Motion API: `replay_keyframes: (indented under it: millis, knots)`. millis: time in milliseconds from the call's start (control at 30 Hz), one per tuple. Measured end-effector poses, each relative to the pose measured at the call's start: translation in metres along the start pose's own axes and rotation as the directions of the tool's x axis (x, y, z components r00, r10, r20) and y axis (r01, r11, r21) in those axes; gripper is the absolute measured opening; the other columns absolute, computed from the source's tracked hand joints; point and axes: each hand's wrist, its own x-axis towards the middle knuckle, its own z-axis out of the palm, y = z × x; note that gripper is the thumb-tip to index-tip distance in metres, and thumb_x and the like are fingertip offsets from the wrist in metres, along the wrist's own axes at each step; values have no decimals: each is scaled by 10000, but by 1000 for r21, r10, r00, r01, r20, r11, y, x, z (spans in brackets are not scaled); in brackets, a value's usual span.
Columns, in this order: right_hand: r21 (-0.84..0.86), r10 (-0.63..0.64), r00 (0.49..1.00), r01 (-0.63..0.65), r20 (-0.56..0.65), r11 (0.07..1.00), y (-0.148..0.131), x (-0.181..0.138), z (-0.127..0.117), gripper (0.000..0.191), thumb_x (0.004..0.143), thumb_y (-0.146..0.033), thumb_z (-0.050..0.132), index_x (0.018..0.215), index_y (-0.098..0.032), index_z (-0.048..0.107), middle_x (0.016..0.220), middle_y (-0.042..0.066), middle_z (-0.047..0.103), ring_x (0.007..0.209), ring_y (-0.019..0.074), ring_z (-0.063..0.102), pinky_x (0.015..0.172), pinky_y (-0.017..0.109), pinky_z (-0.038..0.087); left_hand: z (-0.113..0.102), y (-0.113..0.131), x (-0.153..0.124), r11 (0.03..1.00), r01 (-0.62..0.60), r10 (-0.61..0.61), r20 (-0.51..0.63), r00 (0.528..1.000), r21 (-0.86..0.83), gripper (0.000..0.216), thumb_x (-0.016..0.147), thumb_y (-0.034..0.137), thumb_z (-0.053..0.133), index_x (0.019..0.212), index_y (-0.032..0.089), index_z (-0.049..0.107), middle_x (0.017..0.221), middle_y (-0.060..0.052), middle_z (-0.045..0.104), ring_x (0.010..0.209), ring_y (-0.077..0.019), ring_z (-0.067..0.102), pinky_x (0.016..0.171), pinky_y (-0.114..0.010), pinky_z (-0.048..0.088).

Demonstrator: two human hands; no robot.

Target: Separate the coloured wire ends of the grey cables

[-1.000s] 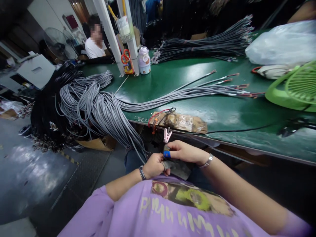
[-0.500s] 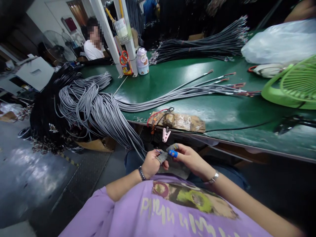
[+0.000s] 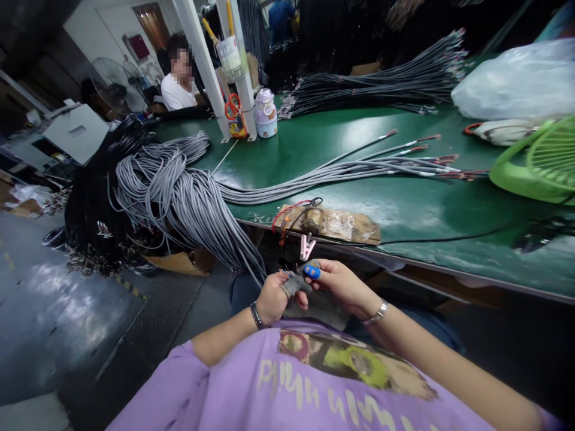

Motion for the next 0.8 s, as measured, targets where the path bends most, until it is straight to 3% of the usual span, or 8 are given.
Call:
replay_keyframes:
  millis: [100, 233, 500, 667, 800]
  knots:
    - [138, 9, 991, -27, 133, 990, 3, 0, 0, 406, 672, -519, 748, 624, -162, 561, 506, -34, 511, 475, 102, 485, 549, 274, 406, 1, -3, 2, 988, 45, -38, 45, 998, -146, 425, 709, 528, 673, 664, 106, 654, 481, -38, 601, 390, -127, 533, 432, -237, 407]
    - [224, 70, 955, -138, 288, 965, 6, 1, 6, 446, 710, -560, 700, 614, -198, 457, 458, -50, 475, 427, 153, 548, 510, 306, 432, 1, -4, 1, 978, 111, -91, 115, 989, -174, 471, 643, 565, 707, 643, 96, 672, 462, -44, 583, 374, -135, 529, 418, -248, 400]
    - [166, 78, 992, -94, 100, 982, 10, 9, 12, 487, 606, -547, 785, 589, -184, 461, 487, -69, 448, 426, 62, 377, 457, 231, 295, -5, -8, -1, 984, 150, -133, 165, 977, -92, 508, 643, 601, 698, 598, 97, 646, 467, -49, 583, 383, -127, 536, 426, -241, 419]
    - [71, 24, 1000, -25, 12, 997, 6, 7, 13, 471, 616, -563, 766, 596, -167, 512, 525, -49, 482, 486, 70, 374, 497, 238, 302, -3, -8, -3, 988, 152, -150, 43, 988, -37, 506, 614, 591, 736, 695, 103, 628, 469, -16, 575, 374, -103, 501, 421, -233, 430]
    - [135, 26, 1000, -28, 14, 991, 7, 0, 7, 402, 692, -535, 715, 698, -157, 580, 649, -7, 563, 558, 92, 454, 555, 249, 373, 0, -7, -4, 997, 75, -75, -29, 997, -6, 499, 639, 590, 719, 747, 112, 624, 488, -4, 582, 391, -98, 506, 435, -232, 449]
